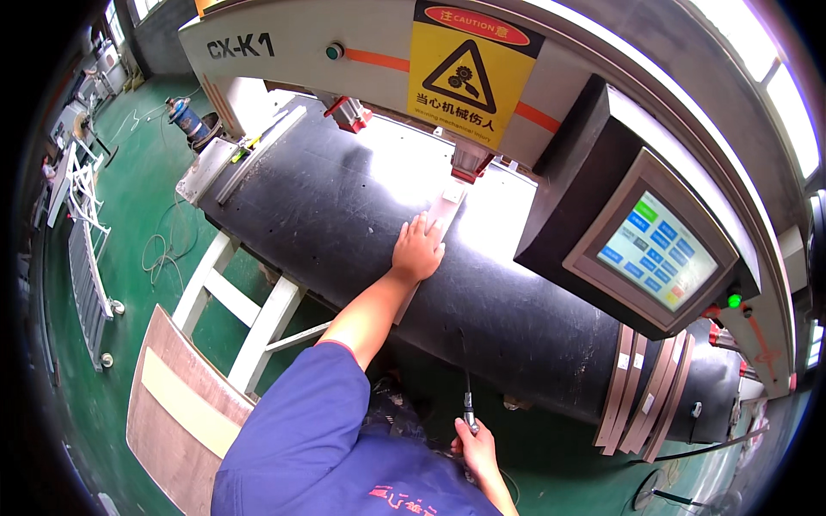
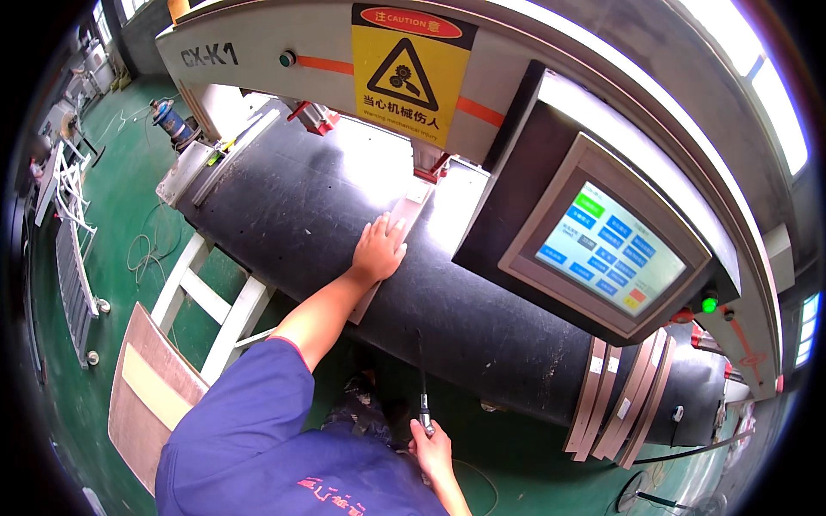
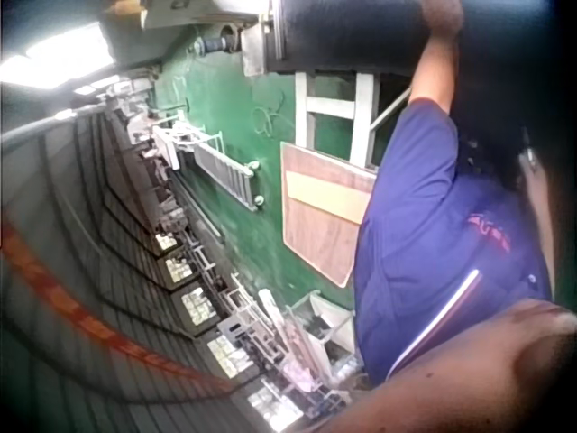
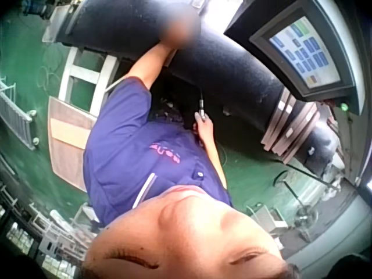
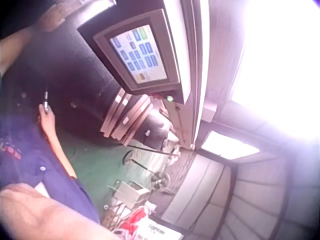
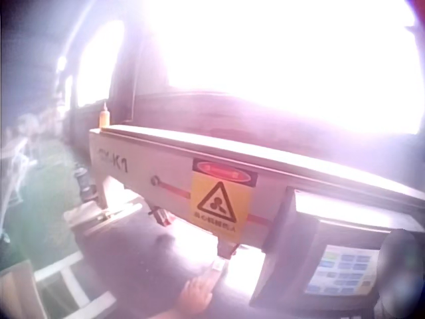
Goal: The person places wood planks onto a woodworking machine, aligns them against guides, and uses an air nozzle to clean the surface and components before and after processing.
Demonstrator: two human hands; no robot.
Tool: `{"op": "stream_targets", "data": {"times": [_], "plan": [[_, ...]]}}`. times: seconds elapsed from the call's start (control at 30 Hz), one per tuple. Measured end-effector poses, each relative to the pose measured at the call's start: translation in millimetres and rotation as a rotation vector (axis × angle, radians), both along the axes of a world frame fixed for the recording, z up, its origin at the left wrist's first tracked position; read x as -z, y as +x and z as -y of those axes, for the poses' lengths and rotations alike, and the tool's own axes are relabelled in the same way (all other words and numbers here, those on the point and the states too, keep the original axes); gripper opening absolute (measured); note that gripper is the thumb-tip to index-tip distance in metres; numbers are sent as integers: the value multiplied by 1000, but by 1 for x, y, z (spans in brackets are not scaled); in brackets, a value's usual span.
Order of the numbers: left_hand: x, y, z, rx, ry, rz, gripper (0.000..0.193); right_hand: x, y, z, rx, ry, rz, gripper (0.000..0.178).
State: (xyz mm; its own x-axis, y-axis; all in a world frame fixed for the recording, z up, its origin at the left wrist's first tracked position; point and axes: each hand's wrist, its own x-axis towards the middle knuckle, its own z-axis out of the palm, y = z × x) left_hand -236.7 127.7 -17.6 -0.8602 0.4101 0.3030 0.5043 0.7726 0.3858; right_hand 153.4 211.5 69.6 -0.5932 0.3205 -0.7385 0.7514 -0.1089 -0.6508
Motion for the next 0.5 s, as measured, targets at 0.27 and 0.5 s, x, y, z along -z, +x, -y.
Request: {"op": "stream_targets", "data": {"times": [0.27,0.5], "plan": [[-8,-1,1,-10,-23,24,57,-3,-36,0,-84,9,-37,32],[-9,0,-2,-38,-69,53,60,-8,-56,5,-106,-4,-30,33]]}}
